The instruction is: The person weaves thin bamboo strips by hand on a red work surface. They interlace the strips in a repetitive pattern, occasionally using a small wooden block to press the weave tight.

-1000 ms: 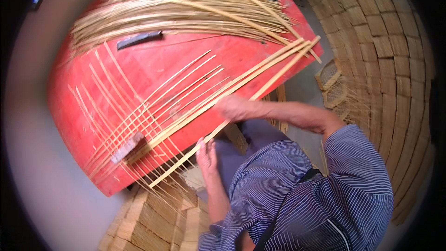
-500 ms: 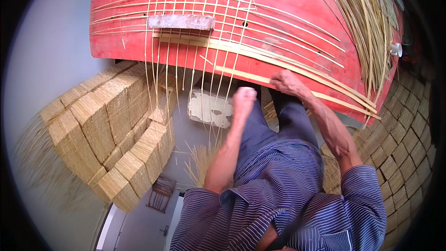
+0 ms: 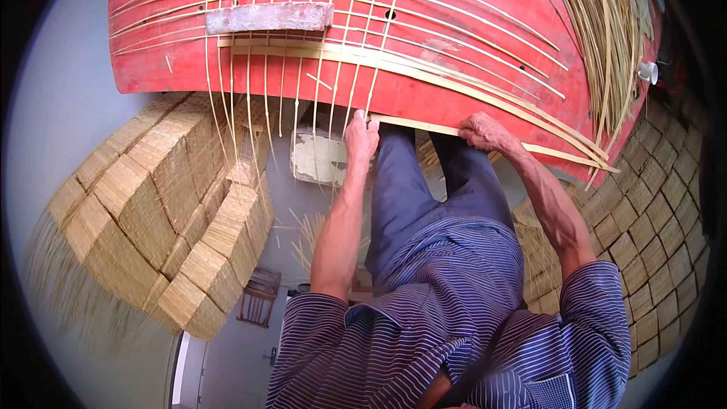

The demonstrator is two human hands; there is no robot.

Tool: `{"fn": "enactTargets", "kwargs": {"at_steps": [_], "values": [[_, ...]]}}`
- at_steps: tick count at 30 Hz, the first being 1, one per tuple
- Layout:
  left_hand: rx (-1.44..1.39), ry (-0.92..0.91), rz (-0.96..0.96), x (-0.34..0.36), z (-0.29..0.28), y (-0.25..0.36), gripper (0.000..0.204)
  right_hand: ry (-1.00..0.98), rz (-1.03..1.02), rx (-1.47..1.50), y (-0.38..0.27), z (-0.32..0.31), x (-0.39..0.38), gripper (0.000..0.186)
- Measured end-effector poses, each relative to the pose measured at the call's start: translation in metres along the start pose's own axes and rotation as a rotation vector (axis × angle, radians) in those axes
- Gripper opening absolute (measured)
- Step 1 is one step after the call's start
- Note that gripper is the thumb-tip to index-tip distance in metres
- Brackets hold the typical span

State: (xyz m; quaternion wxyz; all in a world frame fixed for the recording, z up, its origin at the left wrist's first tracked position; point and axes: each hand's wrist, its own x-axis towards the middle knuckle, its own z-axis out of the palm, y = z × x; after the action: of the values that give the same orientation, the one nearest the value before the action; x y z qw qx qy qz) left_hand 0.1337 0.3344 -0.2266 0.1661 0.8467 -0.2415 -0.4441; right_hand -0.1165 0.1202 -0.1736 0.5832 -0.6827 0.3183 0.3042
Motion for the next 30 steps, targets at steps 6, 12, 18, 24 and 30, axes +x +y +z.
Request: {"fn": "enactTargets", "kwargs": {"at_steps": [6, 12, 18, 24, 30], "values": [[-0.098, -0.084, -0.105, 0.008, -0.01, -0.007, 0.047, 0.004, -0.085, -0.009, -0.003, 0.0, 0.006, 0.021], [-0.135, -0.098, -0.135, -0.007, -0.03, 0.015, 0.037, 0.009, -0.086, -0.015, 0.004, 0.004, 0.017, 0.023], [0.134, 0.421, 0.066, 0.001, -0.054, -0.008, 0.027, -0.037, 0.022, 0.201, -0.024, 0.017, 0.04, 0.025], [-0.011, 0.165, -0.061, 0.023, -0.062, -0.036, 0.04, -0.064, 0.023, 0.212, -0.029, 0.02, 0.05, 0.027], [-0.171, 0.14, -0.161, 0.023, -0.077, -0.034, 0.035, -0.045, -0.039, 0.134, -0.035, 0.028, 0.067, 0.027]]}}
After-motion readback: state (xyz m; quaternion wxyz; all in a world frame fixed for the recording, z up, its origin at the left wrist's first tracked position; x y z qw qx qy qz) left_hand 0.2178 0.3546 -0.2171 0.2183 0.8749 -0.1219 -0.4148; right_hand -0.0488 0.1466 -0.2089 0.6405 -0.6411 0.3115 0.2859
